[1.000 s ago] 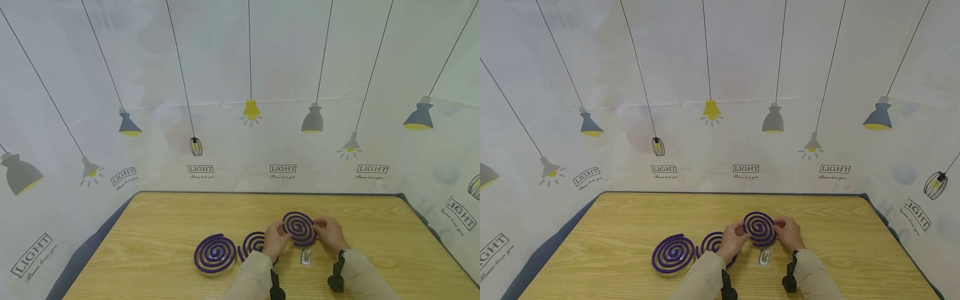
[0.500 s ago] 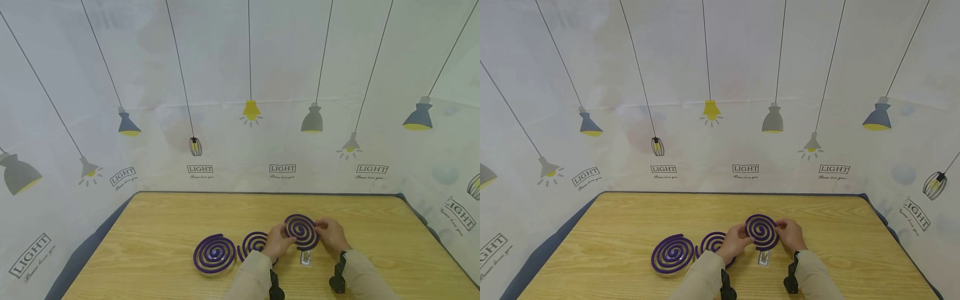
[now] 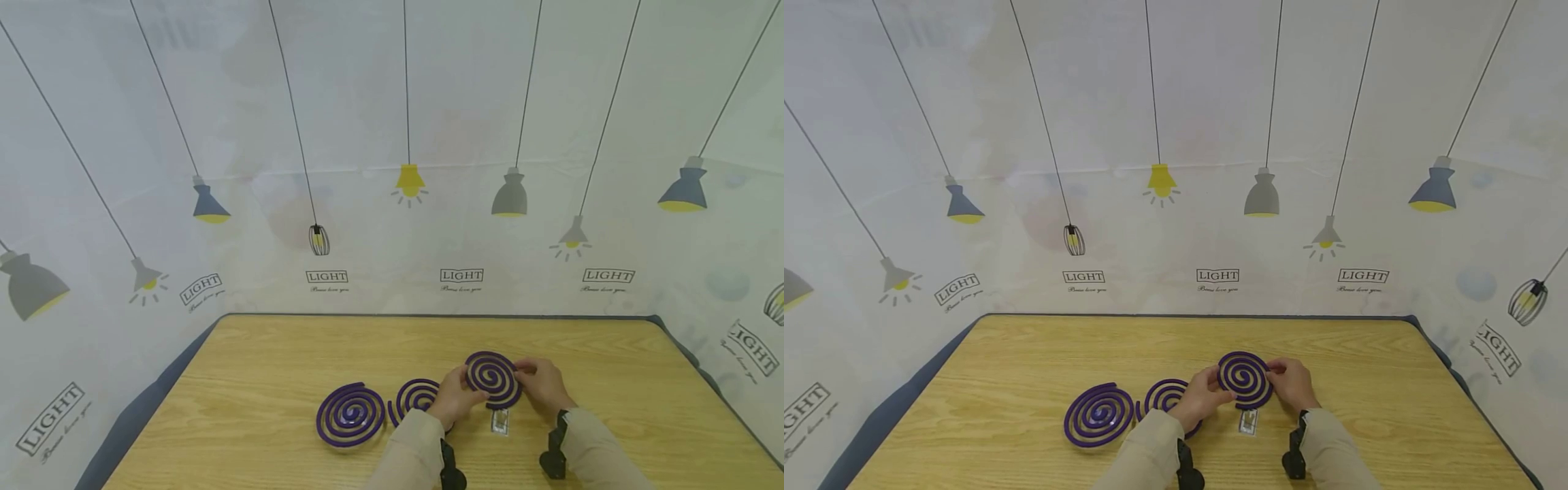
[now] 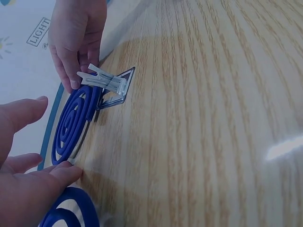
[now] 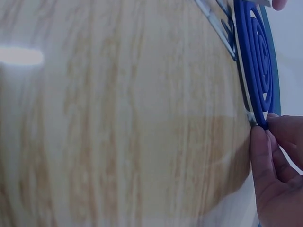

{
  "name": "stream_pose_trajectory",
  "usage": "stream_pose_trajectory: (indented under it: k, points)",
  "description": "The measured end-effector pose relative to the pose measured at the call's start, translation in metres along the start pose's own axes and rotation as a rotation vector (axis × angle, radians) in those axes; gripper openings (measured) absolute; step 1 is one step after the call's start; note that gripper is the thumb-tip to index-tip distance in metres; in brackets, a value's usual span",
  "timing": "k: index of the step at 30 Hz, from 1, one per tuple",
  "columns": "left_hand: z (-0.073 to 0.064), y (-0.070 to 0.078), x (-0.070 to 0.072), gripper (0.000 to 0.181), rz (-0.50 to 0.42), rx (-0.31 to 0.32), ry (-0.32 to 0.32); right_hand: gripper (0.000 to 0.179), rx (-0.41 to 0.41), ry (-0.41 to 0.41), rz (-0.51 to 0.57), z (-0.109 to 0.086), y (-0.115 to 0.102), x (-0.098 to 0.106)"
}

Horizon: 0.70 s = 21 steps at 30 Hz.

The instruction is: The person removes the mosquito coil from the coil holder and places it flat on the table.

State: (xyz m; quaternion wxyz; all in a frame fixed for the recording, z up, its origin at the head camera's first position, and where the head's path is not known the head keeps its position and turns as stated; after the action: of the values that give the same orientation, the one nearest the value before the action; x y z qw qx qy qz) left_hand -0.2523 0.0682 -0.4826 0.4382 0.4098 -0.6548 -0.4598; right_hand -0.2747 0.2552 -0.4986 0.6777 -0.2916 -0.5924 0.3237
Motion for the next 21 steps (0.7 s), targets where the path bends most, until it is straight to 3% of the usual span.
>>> stream_pose_trajectory:
  k: [13, 21]
  points:
    - [-0.0007, 0.0000, -0.0006, 0.063, -0.023, 0.013, 0.022, 0.019, 0.022, -0.017, 0.040, -0.0015, -0.0006, 0.0002]
    - [-0.0015, -0.0004, 0.0009, 0.058, -0.029, 0.030, 0.043, 0.023, -0.005, -0.030, 0.046, -0.0010, 0.0027, 0.0005]
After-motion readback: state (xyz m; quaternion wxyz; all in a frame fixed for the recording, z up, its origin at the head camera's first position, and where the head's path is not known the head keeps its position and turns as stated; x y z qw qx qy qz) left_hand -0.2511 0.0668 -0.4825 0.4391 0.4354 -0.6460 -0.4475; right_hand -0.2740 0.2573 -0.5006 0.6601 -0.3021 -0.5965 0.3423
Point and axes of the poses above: each hand's wrist, its own z-axis towards the middle knuckle, its own x-axis out of the back of the hand, y = z × x, the point moved 1 cm from there along z, towards the middle knuckle, and after that the axes turned 6 degrees about x, right-handed, at the moved point
